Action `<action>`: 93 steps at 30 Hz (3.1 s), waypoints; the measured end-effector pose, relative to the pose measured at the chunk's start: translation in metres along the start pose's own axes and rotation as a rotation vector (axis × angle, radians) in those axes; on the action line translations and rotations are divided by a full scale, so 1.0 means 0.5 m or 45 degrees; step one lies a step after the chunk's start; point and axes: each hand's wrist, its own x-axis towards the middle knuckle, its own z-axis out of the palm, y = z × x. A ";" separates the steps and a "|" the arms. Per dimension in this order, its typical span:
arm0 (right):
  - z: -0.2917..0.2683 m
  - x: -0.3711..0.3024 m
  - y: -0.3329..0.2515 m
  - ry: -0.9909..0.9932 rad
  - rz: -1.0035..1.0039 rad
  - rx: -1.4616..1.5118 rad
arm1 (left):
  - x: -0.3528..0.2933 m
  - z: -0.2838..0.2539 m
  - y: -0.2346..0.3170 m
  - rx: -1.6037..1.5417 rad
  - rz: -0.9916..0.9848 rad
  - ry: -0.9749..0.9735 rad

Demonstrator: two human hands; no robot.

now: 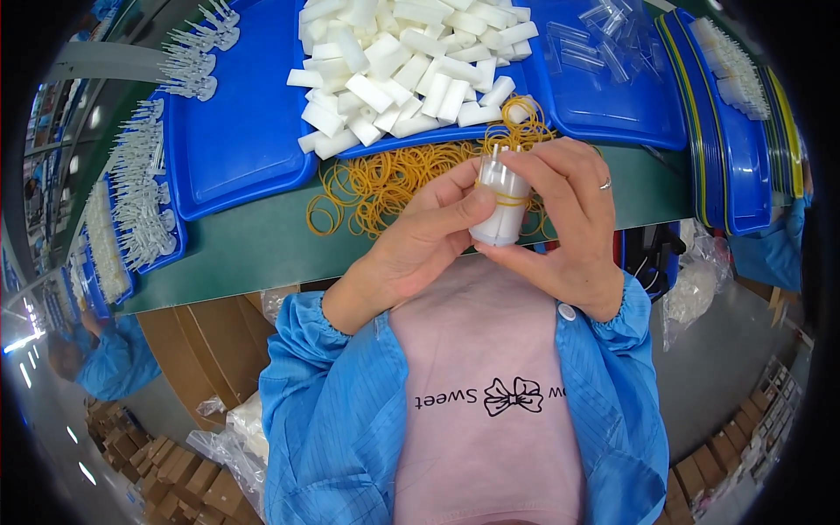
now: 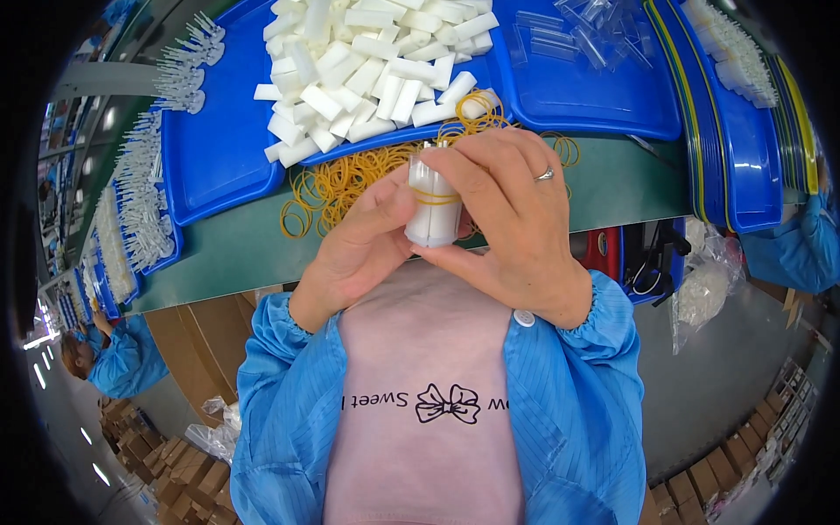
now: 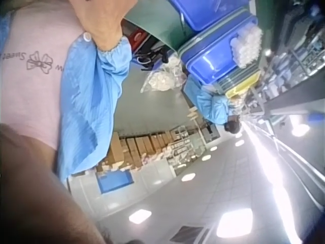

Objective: The person assembles component bundles by attaching white foam pieces onto a pinned base, sliding clear plastic sleeves over them, securing the bundle with a rubber band, and adjusting the pins using tweezers before placing the assembly onto a tray.

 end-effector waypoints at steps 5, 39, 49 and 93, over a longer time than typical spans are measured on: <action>-0.005 -0.009 0.011 0.002 0.059 0.213 | -0.002 0.014 0.017 -0.189 -0.101 -0.145; -0.003 -0.006 0.003 0.036 0.156 0.231 | 0.011 -0.009 0.009 -0.086 -0.119 -0.179; -0.001 -0.009 -0.005 -0.052 0.098 0.080 | 0.007 -0.009 -0.011 -0.110 -0.024 -0.051; -0.001 -0.019 0.025 0.033 0.110 0.534 | -0.012 -0.009 0.003 0.034 0.033 -0.070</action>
